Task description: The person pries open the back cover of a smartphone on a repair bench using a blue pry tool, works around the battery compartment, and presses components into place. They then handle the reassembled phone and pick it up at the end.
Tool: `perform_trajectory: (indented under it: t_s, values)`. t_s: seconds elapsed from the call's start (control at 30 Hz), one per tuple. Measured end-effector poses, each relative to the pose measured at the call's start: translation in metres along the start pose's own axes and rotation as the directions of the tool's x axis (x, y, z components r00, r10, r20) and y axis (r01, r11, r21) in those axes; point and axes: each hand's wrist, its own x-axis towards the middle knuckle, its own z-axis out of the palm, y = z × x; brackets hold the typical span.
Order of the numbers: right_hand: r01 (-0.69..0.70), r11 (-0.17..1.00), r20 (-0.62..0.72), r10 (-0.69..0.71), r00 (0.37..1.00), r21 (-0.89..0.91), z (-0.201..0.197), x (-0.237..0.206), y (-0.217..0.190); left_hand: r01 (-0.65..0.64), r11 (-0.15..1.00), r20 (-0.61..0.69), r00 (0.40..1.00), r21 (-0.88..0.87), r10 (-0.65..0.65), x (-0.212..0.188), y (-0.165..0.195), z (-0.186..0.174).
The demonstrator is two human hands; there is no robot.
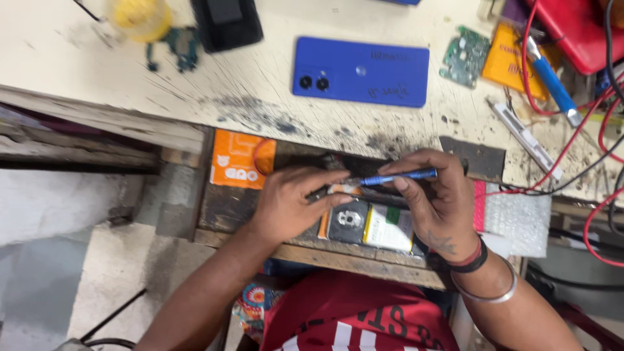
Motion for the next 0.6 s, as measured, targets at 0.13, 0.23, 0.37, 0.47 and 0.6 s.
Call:
perform_trajectory:
  t_s: [0.13, 0.23, 0.37, 0.47, 0.6]
  values:
    - [0.007, 0.999, 0.008, -0.007, 1.0, -0.052, 0.004, 0.007, 0.002, -0.007, 0.999, -0.052, 0.999, 0.05, 0.01, 0.002, -0.007, 0.005]
    - [-0.01, 1.0, 0.008, 0.01, 1.0, -0.01, 0.007, 0.009, 0.005, 0.037, 0.998, -0.063, 0.997, 0.048, -0.034, 0.003, -0.012, 0.008]
    - [0.026, 1.0, 0.002, -0.026, 1.0, -0.01, 0.011, 0.012, 0.01, 0.068, 0.996, -0.099, 0.993, 0.062, -0.061, 0.003, -0.016, 0.01]
    - [0.044, 0.998, 0.0, -0.044, 0.999, -0.04, 0.012, 0.013, 0.012, 0.062, 0.993, -0.117, 0.992, 0.105, -0.049, 0.006, -0.017, 0.01]
    - [0.04, 0.999, -0.009, -0.04, 0.999, -0.012, 0.014, 0.012, 0.01, 0.07, 0.984, -0.146, 0.988, 0.164, -0.046, 0.004, -0.015, 0.009]
